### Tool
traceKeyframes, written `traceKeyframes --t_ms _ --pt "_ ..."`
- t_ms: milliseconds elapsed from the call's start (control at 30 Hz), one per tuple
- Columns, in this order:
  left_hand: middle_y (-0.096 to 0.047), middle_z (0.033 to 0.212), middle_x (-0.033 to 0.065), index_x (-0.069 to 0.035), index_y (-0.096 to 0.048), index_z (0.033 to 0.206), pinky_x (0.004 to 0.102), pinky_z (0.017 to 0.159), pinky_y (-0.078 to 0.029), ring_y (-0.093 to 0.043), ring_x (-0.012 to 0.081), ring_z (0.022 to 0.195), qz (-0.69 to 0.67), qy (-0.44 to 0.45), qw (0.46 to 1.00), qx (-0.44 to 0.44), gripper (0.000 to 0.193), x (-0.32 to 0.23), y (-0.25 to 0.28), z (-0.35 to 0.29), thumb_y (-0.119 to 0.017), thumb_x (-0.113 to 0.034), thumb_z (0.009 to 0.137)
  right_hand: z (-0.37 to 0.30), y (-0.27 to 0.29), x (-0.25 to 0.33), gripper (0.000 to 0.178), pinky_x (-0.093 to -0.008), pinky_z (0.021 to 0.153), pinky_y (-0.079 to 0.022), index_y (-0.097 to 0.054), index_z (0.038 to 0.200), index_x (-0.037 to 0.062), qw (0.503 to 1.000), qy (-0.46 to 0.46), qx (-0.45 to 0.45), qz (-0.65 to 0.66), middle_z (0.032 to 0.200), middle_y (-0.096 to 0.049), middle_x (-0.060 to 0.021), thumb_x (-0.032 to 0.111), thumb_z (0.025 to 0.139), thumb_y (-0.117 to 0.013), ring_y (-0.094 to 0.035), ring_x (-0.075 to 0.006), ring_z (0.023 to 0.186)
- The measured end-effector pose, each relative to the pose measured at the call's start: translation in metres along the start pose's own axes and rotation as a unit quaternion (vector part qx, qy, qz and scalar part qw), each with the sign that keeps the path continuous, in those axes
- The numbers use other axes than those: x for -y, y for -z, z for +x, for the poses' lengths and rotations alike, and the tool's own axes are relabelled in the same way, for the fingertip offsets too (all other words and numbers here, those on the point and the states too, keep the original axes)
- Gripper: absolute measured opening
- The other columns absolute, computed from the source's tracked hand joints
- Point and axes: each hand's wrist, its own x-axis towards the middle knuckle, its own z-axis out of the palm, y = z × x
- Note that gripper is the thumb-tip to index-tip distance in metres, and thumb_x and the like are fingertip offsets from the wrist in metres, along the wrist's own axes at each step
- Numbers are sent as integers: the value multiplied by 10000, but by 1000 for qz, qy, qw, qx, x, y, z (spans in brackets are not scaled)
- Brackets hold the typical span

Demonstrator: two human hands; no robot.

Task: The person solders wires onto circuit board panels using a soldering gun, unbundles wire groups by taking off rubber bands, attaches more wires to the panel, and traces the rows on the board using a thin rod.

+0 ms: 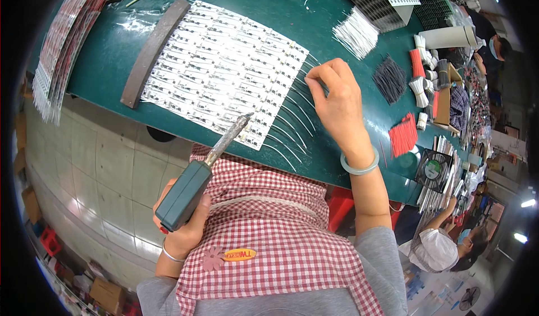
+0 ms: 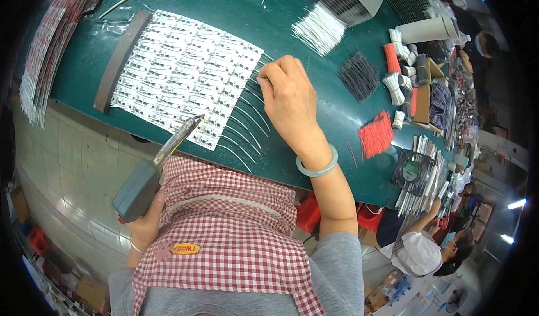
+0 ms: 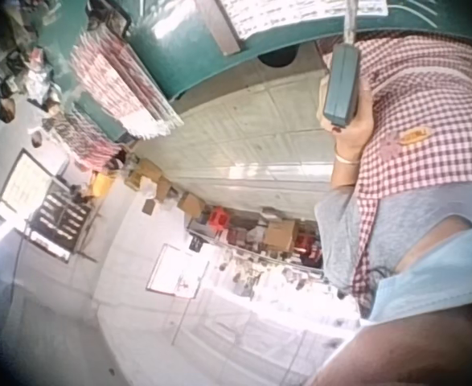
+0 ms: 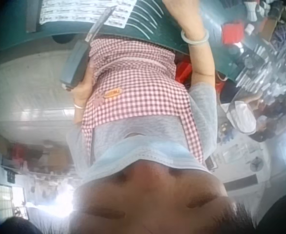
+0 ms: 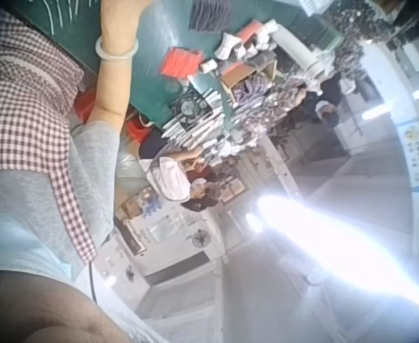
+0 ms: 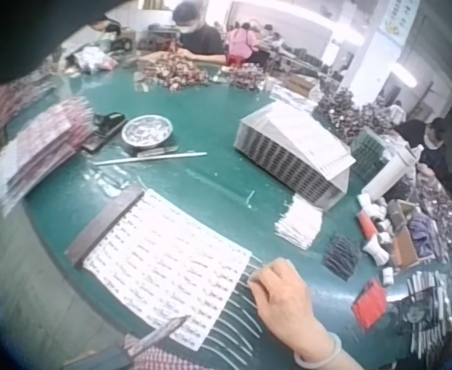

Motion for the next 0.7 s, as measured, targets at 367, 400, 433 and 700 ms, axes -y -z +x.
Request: traceKeyframes --t_ms 367,400,433,700 --pt "-662 908 148 82 -677 980 297 663 -514 -648 212 762 8 11 1000 -4 247 2 3 -4 -754 29 751 -11 -6 4 104 -396 718 -496 -629 841 28 999 9 31 10 859 -563 -91 4 794 -719 -587 -283 848" --pt "-663 910 149 82 -678 980 298 666 -515 -650 211 765 8 12 1000 -7 247 3 3 -5 -753 28 751 -11 -8 4 109 -398 724 -496 -621 843 24 999 -4 40 0 865 -559 -97 4 794 -716 -583 -286 854" --pt "-664 911 149 81 -679 980 299 670 -517 -651 211 768 17 7 1000 -8 247 2 4 -6 -752 27 750 -12 -8 4 109 -398 724 -496 -621 843 24 999 7 38 4 865 -559 -97 4 794 -716 -583 -286 854" --pt "-679 926 144 76 -683 1006 304 699 -529 -665 211 792 8 37 999 -15 267 2 9 -15 -763 6 761 -21 -6 21 157 -431 728 -447 -547 924 3 995 59 0 -84 873 -534 -151 -65 817 -639 -546 -342 836"
